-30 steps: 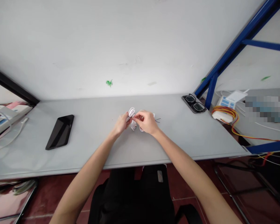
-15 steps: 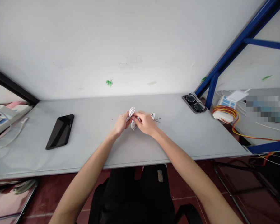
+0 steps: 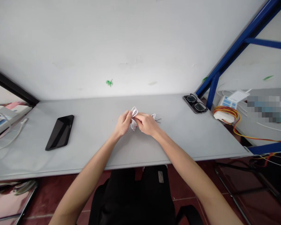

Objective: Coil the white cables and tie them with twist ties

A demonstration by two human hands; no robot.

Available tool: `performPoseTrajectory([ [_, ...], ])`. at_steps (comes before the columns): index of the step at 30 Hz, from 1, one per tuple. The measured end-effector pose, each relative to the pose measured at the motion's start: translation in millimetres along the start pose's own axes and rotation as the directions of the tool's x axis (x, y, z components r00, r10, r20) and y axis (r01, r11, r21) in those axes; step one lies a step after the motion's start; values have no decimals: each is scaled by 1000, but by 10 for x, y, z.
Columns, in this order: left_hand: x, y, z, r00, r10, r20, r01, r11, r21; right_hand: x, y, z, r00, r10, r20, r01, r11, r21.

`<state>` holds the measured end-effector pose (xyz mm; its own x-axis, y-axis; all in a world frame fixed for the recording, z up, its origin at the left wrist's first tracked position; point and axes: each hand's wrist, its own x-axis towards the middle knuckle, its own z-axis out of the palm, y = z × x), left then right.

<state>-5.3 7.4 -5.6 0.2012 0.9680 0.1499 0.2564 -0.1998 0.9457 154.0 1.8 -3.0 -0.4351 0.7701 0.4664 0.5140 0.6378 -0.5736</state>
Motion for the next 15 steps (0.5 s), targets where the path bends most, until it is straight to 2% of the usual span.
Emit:
performPoseTrajectory([
  [5,15,-17,10,1000,-12,-15,11,998,-58,3,-8,66,999,22,-40,-19,997,73],
  [9,25,-13,16,999,-26,-21,25,998,-50,12,-34,95,990,142,-21,-135,971,199],
  [12,29,-19,23,1000,-20,-18,20,999,-44,30,-52,72,972,233,31,-231,921,313],
  [15,29,-37,20,999,-50,13,51,996,-77,47,-53,25,948,272,163,-317,833,453],
])
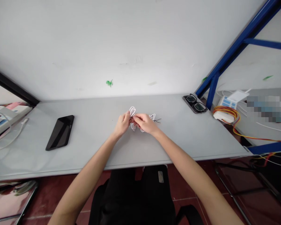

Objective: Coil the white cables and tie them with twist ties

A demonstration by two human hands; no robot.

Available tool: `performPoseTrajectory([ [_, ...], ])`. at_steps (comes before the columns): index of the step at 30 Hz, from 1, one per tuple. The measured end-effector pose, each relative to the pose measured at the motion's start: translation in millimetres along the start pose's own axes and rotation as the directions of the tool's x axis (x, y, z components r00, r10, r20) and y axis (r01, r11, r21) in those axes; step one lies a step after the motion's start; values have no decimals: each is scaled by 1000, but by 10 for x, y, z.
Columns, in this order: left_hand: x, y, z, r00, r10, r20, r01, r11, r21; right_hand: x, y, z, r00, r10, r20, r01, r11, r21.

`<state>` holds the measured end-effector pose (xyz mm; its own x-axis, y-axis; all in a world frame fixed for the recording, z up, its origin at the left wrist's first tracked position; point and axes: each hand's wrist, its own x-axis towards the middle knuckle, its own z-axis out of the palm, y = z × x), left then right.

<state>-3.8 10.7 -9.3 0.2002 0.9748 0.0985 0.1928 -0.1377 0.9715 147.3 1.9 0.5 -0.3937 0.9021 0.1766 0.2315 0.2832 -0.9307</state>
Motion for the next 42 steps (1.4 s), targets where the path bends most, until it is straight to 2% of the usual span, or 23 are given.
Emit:
performPoseTrajectory([
  [3,-2,-4,-17,998,-32,53,34,999,-35,-4,-24,-51,997,12,76,-14,999,30],
  [8,-12,32,-42,994,0,106,1,1000,-12,-30,-54,-136,993,-81,84,96,977,-193],
  [13,-18,34,-63,972,-115,203,154,970,-190,-45,-19,-169,974,-198,109,222,930,-293],
  [15,-13,34,-70,954,-173,247,241,929,-280,-40,8,-155,957,-270,103,288,863,-416],
  [17,-6,42,-70,935,-232,268,319,881,-349,-26,34,-130,947,-299,119,310,751,-583],
  [20,-1,74,-51,922,-295,250,375,836,-400,2,56,-88,949,-268,164,291,552,-782],
  [22,-2,104,-29,924,-323,206,380,832,-404,17,56,-67,950,-250,190,290,465,-837],
  [25,-7,135,5,925,-351,144,379,838,-393,20,43,-55,944,-252,211,305,430,-850],
  [29,-7,107,17,941,-316,120,338,872,-353,6,29,-65,940,-271,205,316,476,-821],
  [31,-9,74,12,955,-273,113,294,907,-302,-3,25,-74,945,-272,182,309,565,-765],
  [33,-15,47,11,973,-207,100,226,945,-237,-12,18,-81,956,-267,126,285,723,-630],
  [35,-26,38,21,990,-114,82,126,977,-170,-15,11,-87,977,-204,63,212,901,-378],
  [37,-37,46,41,999,6,54,-1,995,-97,-10,12,-97,994,-60,95,62,998,-23],
  [38,-42,53,52,997,67,36,-65,996,-61,-4,17,-104,987,15,163,-41,987,158],
  [40,-46,64,69,988,153,11,-153,988,-5,12,34,-119,939,104,329,-247,868,430],
  [42,-47,67,74,987,161,19,-161,987,-1,27,53,-130,897,132,423,-371,746,554],
])
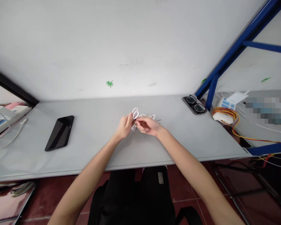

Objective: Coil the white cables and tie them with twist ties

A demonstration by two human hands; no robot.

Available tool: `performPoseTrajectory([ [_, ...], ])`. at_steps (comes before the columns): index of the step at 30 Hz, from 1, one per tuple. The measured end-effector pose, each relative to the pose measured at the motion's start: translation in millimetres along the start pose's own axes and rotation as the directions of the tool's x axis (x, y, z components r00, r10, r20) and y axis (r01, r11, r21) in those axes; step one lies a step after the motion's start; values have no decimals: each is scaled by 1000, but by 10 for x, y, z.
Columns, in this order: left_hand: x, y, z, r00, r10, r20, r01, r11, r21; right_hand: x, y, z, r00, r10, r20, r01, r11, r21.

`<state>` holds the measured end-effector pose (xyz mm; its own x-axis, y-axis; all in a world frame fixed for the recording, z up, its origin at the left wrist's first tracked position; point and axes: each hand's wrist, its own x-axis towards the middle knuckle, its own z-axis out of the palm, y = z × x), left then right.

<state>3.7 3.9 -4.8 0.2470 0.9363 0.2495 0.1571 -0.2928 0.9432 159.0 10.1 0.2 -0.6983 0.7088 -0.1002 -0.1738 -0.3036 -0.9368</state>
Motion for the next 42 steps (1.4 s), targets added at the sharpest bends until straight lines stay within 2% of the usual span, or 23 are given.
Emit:
performPoseTrajectory([
  [2,-3,-3,-9,998,-58,38,60,997,-57,8,3,-13,1000,0,-6,0,999,51],
  [4,-14,4,-29,987,-137,87,149,978,-145,7,1,-17,998,-55,-33,55,998,-16],
  [7,-43,51,-61,953,-236,191,283,918,-278,-26,-20,-16,988,-148,-33,137,964,-227],
  [10,-64,113,-79,922,-263,283,356,862,-359,-78,-42,-4,969,-244,-32,203,867,-456],
  [13,-63,126,-80,916,-275,291,377,837,-398,-103,-25,23,914,-400,-65,238,660,-712],
  [16,-51,91,-74,920,-290,263,379,828,-414,-92,36,27,836,-549,-25,197,342,-919],
  [18,-43,64,-72,933,-287,217,353,843,-405,-84,77,8,786,-618,18,147,159,-976],
  [22,-36,34,-81,956,-263,132,293,888,-353,-93,94,-48,686,-725,69,12,-84,-996],
  [25,-36,32,-79,959,-261,108,283,898,-337,-96,65,-71,689,-712,137,-28,-215,-976],
  [27,-37,40,-69,959,-263,106,283,900,-331,-86,55,-67,714,-683,154,-25,-245,-969],
  [29,-39,52,-58,960,-257,111,279,905,-320,-70,65,-47,734,-665,141,-4,-213,-977],
  [31,-42,63,-49,963,-247,105,268,917,-296,-51,90,-13,742,-662,102,56,-91,-994],
  [32,-44,66,-47,967,-237,91,253,928,-275,-42,104,6,746,-662,64,101,18,-995],
  [34,-47,67,-46,982,-183,39,187,960,-207,-20,123,36,780,-623,-57,198,331,-923],
  [36,-51,59,-44,995,-95,-37,90,989,-114,5,125,44,856,-488,-168,243,669,-702],
  [37,-52,54,-42,996,-53,-76,48,996,-69,16,119,38,899,-393,-190,231,797,-557],
  [38,-52,50,-39,994,-20,-109,16,999,-32,26,109,30,937,-297,-186,198,886,-418],
  [40,-51,45,-31,990,4,-138,-3,1000,3,30,83,13,978,-156,-139,121,965,-233],
  [42,-44,47,-25,994,-25,-110,22,999,-25,8,53,14,984,-128,-124,98,970,-223],
])
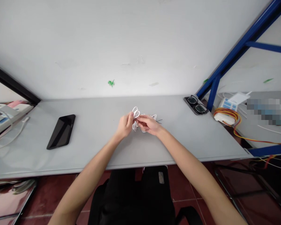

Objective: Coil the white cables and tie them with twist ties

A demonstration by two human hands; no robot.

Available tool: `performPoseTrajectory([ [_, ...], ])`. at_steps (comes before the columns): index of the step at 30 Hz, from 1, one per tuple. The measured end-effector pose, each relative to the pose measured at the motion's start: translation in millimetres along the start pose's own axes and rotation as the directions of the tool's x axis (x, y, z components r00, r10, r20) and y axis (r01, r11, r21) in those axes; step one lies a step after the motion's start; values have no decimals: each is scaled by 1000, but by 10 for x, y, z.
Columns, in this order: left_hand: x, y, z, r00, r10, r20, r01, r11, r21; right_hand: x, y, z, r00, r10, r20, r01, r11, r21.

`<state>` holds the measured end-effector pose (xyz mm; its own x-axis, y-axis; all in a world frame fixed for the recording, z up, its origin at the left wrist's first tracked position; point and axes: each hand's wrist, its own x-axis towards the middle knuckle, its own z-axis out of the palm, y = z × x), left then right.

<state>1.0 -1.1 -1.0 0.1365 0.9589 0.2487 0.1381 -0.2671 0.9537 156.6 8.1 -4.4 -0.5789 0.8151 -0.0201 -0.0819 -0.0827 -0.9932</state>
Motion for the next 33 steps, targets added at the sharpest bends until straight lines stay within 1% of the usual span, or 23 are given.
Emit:
performPoseTrajectory([
  [2,8,7,1,997,-62,35,64,996,-59,-42,-33,5,996,-73,-51,65,987,-144],
  [4,13,17,-4,989,-137,48,142,984,-112,-91,-50,7,973,-203,-110,144,905,-400],
  [5,12,24,-8,983,-174,53,180,975,-131,-110,-50,1,954,-277,-113,174,820,-545],
  [7,7,39,-15,968,-238,85,248,955,-159,-132,-29,-24,914,-400,-60,198,571,-797],
  [9,0,49,-16,954,-273,128,293,938,-183,-130,8,-51,890,-456,18,185,324,-928],
  [10,-2,49,-15,949,-278,147,303,934,-190,-122,26,-57,882,-469,45,180,247,-952],
  [11,-5,47,-13,948,-275,160,303,934,-190,-112,42,-56,877,-478,54,179,221,-959],
  [12,-7,41,-11,952,-260,164,288,941,-180,-98,55,-46,872,-488,44,187,250,-950],
  [13,-9,33,-8,960,-231,158,255,954,-159,-81,64,-30,869,-494,13,205,335,-920],
  [14,-13,23,-6,972,-186,140,204,970,-131,-62,71,-9,872,-488,-35,226,466,-856],
  [16,-26,5,-3,996,-66,65,69,996,-50,-18,82,32,909,-392,-139,241,768,-594],
  [17,-33,-3,-2,1000,-8,21,8,1000,-4,4,86,45,940,-305,-155,217,882,-418],
  [18,-40,-9,-1,999,37,-15,-37,999,38,23,89,51,968,-211,-138,172,953,-250],
  [20,-46,-16,1,996,76,-47,-71,994,88,45,87,44,995,-66,-69,64,997,-36],
  [21,-43,-18,1,996,72,-44,-67,993,94,45,80,35,998,-34,-54,33,999,-7],
  [22,-37,-18,1,998,58,-34,-54,995,87,36,67,26,997,-33,-68,32,999,-24],
  [24,-17,-14,-3,1000,-1,-17,1,999,37,-1,30,11,979,-120,-167,92,982,-168],
  [26,4,-9,-12,995,-97,7,98,994,-42,-51,-9,0,925,-280,-258,154,894,-421],
  [27,11,-8,-16,988,-149,28,151,985,-82,-73,-23,-5,895,-363,-260,166,811,-561],
  [28,16,-9,-21,980,-194,55,199,973,-115,-92,-31,-12,871,-435,-230,168,703,-691],
  [30,19,-19,-26,960,-256,117,273,948,-163,-111,-25,-25,847,-522,-97,171,441,-881],
  [32,16,-38,-28,946,-283,157,312,927,-209,-107,5,-36,838,-544,44,178,196,-964],
  [33,14,-49,-27,941,-291,171,325,917,-231,-99,25,-38,831,-548,98,179,97,-979],
])
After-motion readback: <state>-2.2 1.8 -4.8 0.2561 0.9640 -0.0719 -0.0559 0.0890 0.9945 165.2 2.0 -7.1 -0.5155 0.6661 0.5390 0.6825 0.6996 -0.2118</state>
